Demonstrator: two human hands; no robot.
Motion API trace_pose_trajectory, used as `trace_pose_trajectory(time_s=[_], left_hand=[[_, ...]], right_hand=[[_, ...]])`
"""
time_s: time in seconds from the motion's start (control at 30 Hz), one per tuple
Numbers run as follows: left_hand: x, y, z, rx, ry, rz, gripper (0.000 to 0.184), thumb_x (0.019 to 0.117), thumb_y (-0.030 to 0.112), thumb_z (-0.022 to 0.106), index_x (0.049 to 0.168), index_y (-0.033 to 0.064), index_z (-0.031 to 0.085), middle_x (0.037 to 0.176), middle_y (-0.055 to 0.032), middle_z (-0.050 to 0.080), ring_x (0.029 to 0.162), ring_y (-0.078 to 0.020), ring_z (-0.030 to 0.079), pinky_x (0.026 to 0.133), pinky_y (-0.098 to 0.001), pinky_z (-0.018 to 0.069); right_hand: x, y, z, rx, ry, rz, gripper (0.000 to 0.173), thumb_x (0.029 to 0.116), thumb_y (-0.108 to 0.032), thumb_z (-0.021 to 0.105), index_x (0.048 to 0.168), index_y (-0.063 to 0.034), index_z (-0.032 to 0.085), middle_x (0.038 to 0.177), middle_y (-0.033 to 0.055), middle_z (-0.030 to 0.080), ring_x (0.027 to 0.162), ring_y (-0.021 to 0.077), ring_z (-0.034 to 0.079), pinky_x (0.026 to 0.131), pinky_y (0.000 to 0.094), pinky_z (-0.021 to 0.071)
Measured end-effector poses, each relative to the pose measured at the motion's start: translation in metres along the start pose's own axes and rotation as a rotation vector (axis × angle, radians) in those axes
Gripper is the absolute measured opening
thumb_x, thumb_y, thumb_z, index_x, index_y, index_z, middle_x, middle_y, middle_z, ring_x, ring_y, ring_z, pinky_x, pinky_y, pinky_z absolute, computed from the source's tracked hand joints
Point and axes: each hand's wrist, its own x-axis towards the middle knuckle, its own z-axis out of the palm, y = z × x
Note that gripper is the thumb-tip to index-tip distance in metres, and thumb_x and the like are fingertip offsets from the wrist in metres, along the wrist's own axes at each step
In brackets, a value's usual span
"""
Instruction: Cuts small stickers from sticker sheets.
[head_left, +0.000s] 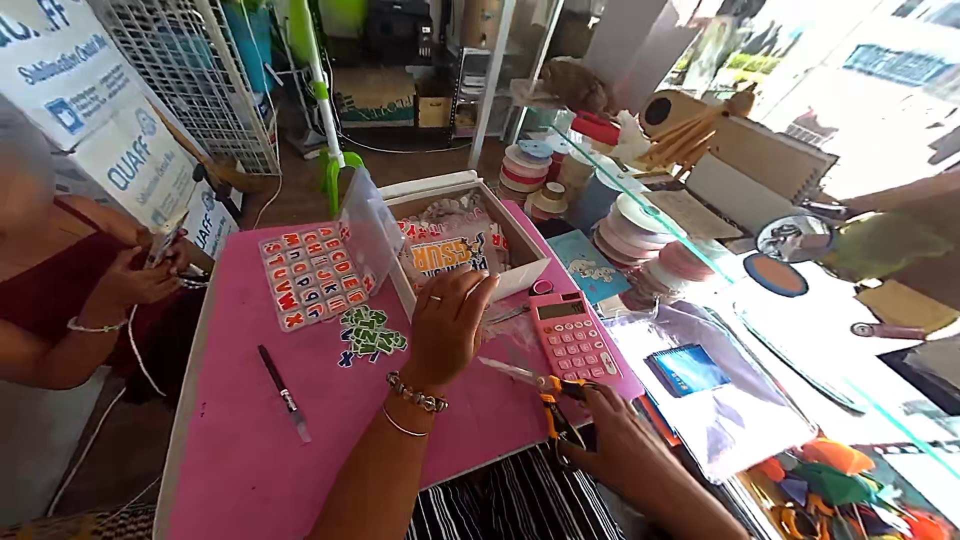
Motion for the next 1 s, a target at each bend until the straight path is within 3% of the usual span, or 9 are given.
trace_pose_trajectory(time_s=[0.07,0.23,0.4,0.47,0.57,0.67,0.8,0.93,1.0], left_hand=[[0.001,-0.004,-0.006,-0.03,0.123,0.01,0.024,0.1028,0.013,0.047,0.115,0.0107,0.068,0.115,-0.0097,0.069,0.121,-0.0263,0.06,0.106,-0.0418,0.045],[-0.006,0.022,-0.009,-0.161,0.102,0.135,0.043,0.1094,0.05,0.029,0.121,0.0248,0.062,0.123,0.0019,0.064,0.13,-0.0194,0.05,0.115,-0.0353,0.031],[-0.007,0.031,-0.005,-0.226,0.083,0.231,0.049,0.1094,0.051,0.027,0.12,0.0199,0.064,0.12,-0.0024,0.066,0.126,-0.0221,0.054,0.114,-0.0347,0.0337],[-0.008,0.029,-0.004,-0.231,0.124,0.215,0.051,0.1098,0.05,0.026,0.12,0.019,0.065,0.12,-0.0024,0.066,0.125,-0.0213,0.054,0.113,-0.0337,0.0339],[-0.008,0.028,-0.003,-0.248,0.209,0.194,0.044,0.1092,0.049,0.031,0.121,0.0201,0.062,0.123,-0.0007,0.061,0.126,-0.0183,0.051,0.112,-0.0314,0.0332],[-0.012,0.032,0.001,-0.268,0.205,0.254,0.041,0.1096,0.047,0.033,0.118,0.0198,0.062,0.123,-0.0012,0.061,0.126,-0.0187,0.052,0.112,-0.031,0.0345],[-0.016,0.032,0.006,-0.239,0.172,0.314,0.039,0.1096,0.046,0.033,0.116,0.019,0.061,0.117,-0.0027,0.062,0.121,-0.0195,0.054,0.11,-0.031,0.0363],[-0.016,0.022,0.007,-0.203,0.202,0.255,0.04,0.1093,0.047,0.033,0.117,0.0188,0.06,0.119,-0.0022,0.061,0.122,-0.0185,0.053,0.11,-0.0308,0.036],[-0.02,0.024,0.009,-0.216,0.173,0.26,0.039,0.1094,0.046,0.033,0.116,0.0189,0.061,0.119,-0.0018,0.061,0.122,-0.0188,0.053,0.11,-0.0308,0.0359]], right_hand=[[0.007,-0.005,-0.017,-0.123,-0.125,0.022,0.069,0.0842,-0.038,0.083,0.135,0.0024,0.06,0.139,0.0258,0.056,0.128,0.0446,0.055,0.104,0.0621,0.0454],[0.014,-0.036,-0.013,-0.053,0.013,-0.081,0.052,0.0878,-0.04,0.08,0.117,0.0014,0.068,0.105,0.0203,0.072,0.092,0.0371,0.072,0.083,0.0573,0.0568],[0.022,-0.072,-0.021,-0.223,0.031,-0.231,0.04,0.0995,-0.038,0.062,0.097,0.001,0.071,0.087,0.0211,0.071,0.087,0.0427,0.071,0.073,0.0628,0.0538],[0.03,-0.079,-0.034,-0.18,0.278,-0.346,0.032,0.0976,-0.032,0.06,0.09,-0.0032,0.071,0.075,0.015,0.068,0.073,0.0378,0.07,0.061,0.0612,0.0526],[0.066,-0.105,-0.064,-0.123,0.513,-0.473,0.033,0.1009,-0.031,0.057,0.096,-0.0017,0.072,0.083,0.0147,0.071,0.081,0.036,0.071,0.07,0.0596,0.0543],[0.132,-0.127,-0.075,0.006,0.222,-0.617,0.031,0.0973,-0.031,0.067,0.103,-0.0014,0.074,0.108,0.018,0.071,0.111,0.0393,0.063,0.099,0.064,0.0446],[0.19,-0.157,-0.062,-0.05,-0.258,-0.656,0.039,0.1031,-0.04,0.059,0.112,-0.0053,0.075,0.14,0.0145,0.061,0.138,0.0347,0.048,0.111,0.0692,0.0284],[0.185,-0.157,-0.071,0.207,-0.311,-0.624,0.035,0.1085,-0.03,0.051,0.117,-0.003,0.071,0.105,0.0083,0.07,0.093,0.0127,0.063,0.087,0.0375,0.0512],[0.169,-0.139,-0.085,0.579,-0.16,-0.724,0.035,0.1086,-0.022,0.044,0.125,-0.002,0.066,0.121,0.0072,0.069,0.105,0.0109,0.065,0.094,0.0345,0.0535]])
